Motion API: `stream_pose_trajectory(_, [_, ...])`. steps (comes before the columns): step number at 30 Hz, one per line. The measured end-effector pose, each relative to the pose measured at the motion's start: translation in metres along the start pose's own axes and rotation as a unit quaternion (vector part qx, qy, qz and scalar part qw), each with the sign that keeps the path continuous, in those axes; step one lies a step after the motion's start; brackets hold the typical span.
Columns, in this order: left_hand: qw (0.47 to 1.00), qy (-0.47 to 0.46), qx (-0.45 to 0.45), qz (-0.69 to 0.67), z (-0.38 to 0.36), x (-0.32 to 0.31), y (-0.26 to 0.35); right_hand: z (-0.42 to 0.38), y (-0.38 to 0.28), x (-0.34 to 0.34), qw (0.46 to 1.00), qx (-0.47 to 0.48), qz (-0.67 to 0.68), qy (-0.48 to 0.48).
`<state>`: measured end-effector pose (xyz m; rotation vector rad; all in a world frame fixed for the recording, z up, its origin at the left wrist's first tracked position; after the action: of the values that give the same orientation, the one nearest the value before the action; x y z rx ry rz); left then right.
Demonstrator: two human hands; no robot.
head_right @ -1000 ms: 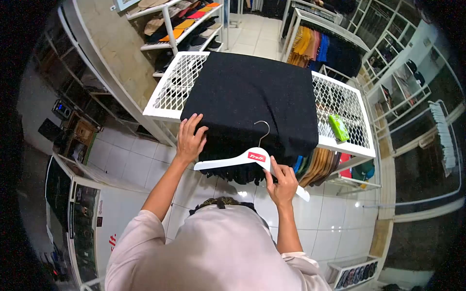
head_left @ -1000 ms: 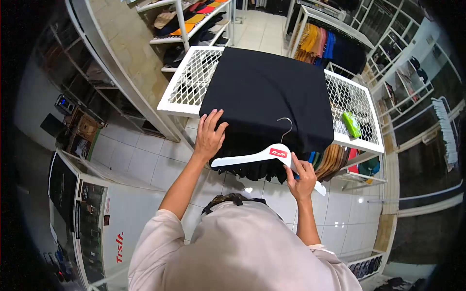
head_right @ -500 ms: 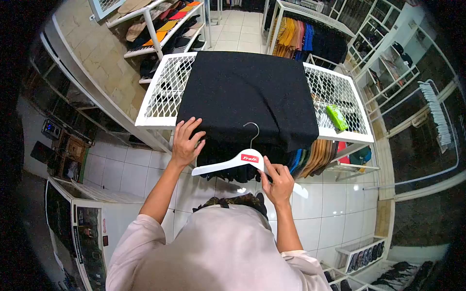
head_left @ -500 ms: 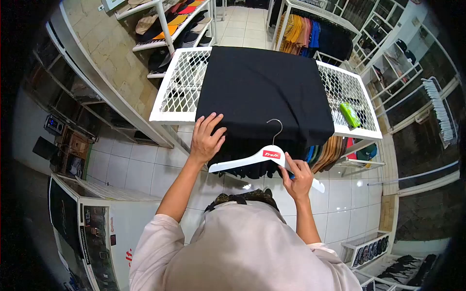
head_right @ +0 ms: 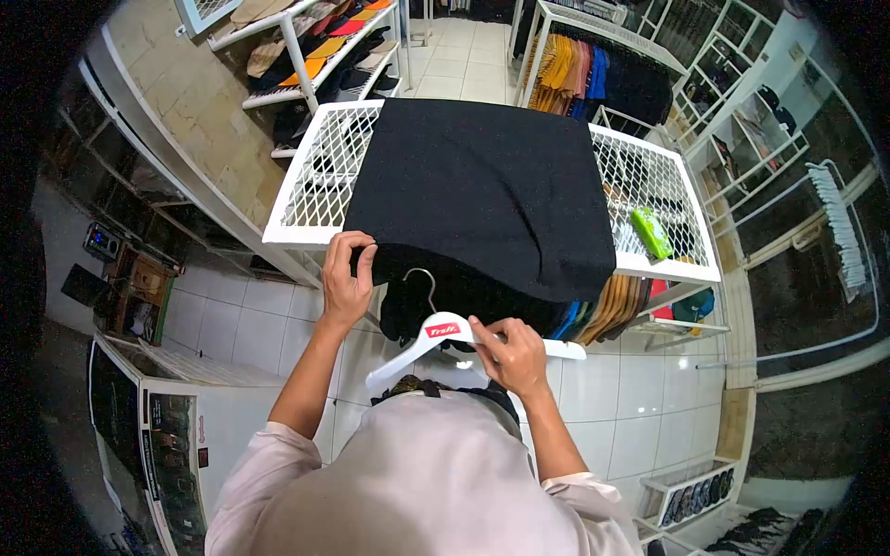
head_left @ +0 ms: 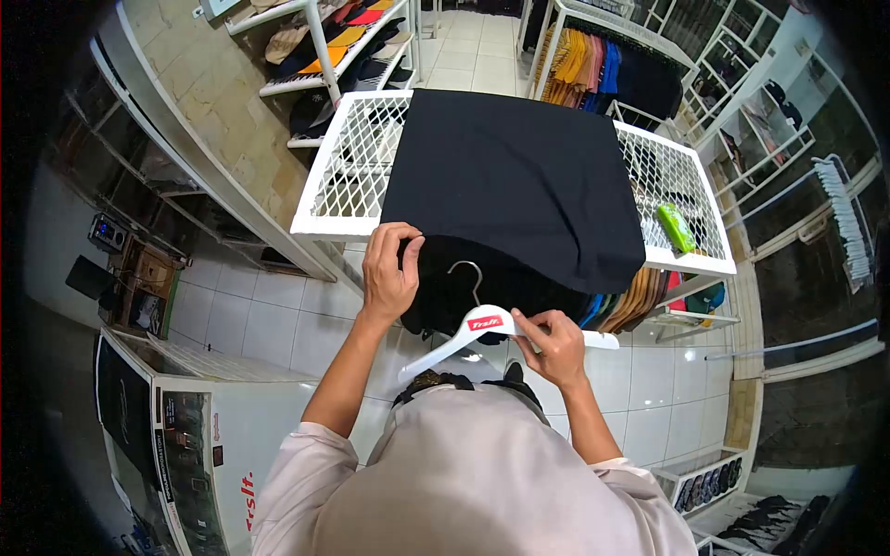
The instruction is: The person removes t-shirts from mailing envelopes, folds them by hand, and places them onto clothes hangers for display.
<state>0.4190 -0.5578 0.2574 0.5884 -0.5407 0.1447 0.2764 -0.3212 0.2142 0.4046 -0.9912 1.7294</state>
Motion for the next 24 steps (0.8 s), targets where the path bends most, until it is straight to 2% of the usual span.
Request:
stream_pose_trajectory(2, [1.000, -0.006, -0.005, -0.001, -0.001, 0.001, 0.003, 0.007, -0.001, -0.011, 1.000, -0.007, -0.009, -0.013])
stream_pose_trajectory(5, [0.999, -0.037, -0.018, -0.008, -0.001, 0.005, 0.012, 0.027, 0.002, -0.007, 0.998, -0.025, -0.029, 0.047])
stream_pose_trajectory(8, [0.996, -0.054, -0.064, -0.006, -0.001, 0.010, 0.017, 0.037, 0.013, 0.017, 0.989, -0.061, -0.062, 0.119])
stream_pose_trajectory(15, [0.996, -0.074, -0.059, -0.001, 0.002, 0.019, 0.015, 0.024, 0.050, 0.083, 0.953, -0.172, -0.137, 0.210])
stream_pose_trajectory(21, [0.994, -0.091, -0.060, -0.004, 0.001, 0.019, 0.014, 0.038, 0.057, 0.091, 0.941, -0.229, -0.152, 0.198])
stream_pose_trajectory(24, [0.994, -0.097, -0.047, -0.011, 0.002, 0.023, 0.012, 0.051, 0.057, 0.090, 0.949, -0.226, -0.123, 0.182])
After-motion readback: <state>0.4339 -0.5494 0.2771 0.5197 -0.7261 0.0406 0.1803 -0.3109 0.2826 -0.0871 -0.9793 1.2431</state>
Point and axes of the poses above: each hand's wrist, its own z-axis towards the middle knuckle, its own x-axis out of the back of the hand, y = z × x, the point moved 8 cm from there along z, towards the middle knuckle, and after that the axes turned 10 degrees about z, right-handed, at the moved point
